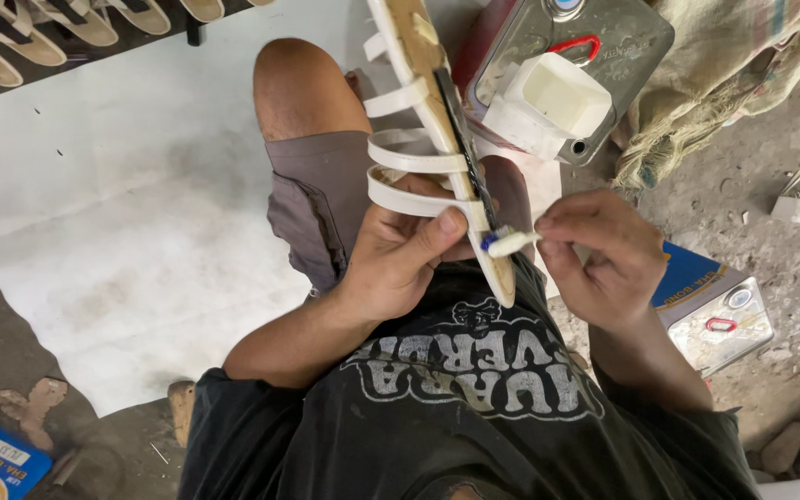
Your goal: The person paints the straps of multiple sandals using a toothbrush dipped in white paint. They handle each sandal one at a time, apply paint to the straps, and place the finished sandal on a nearby rack.
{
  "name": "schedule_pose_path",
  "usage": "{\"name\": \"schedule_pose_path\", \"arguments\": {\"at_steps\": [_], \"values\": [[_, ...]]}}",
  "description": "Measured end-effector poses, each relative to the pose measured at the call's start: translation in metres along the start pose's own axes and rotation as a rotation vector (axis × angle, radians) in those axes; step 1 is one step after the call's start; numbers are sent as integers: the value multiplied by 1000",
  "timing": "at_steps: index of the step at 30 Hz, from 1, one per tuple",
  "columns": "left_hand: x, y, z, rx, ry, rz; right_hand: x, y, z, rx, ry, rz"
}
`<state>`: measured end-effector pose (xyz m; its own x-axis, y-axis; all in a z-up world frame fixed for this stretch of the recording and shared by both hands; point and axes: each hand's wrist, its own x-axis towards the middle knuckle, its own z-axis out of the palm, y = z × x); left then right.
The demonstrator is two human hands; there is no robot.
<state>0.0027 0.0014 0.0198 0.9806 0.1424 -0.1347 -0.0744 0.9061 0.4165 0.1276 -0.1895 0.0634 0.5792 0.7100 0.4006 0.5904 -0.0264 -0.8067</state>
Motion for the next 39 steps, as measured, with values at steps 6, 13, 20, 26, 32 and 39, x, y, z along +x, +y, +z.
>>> {"name": "schedule_pose_path", "arguments": {"at_steps": [6, 13, 20, 26, 32, 39], "values": [[-3, -5, 1, 79, 57, 34, -4, -17, -6, -167, -18, 132], [-1, 0, 3, 92, 78, 19, 1, -14, -4, -195, -21, 143], [10, 7, 2, -145, 130, -105, 0, -5, -3, 191, -17, 111], [24, 10, 1, -106, 93, -276, -2, -3, 14, -197, 111, -10], [18, 15, 5, 1373, -80, 258, -1, 24, 5, -42, 276, 325], [59, -4, -25, 1800, -62, 604, -19, 47, -6, -98, 180, 379]]}}
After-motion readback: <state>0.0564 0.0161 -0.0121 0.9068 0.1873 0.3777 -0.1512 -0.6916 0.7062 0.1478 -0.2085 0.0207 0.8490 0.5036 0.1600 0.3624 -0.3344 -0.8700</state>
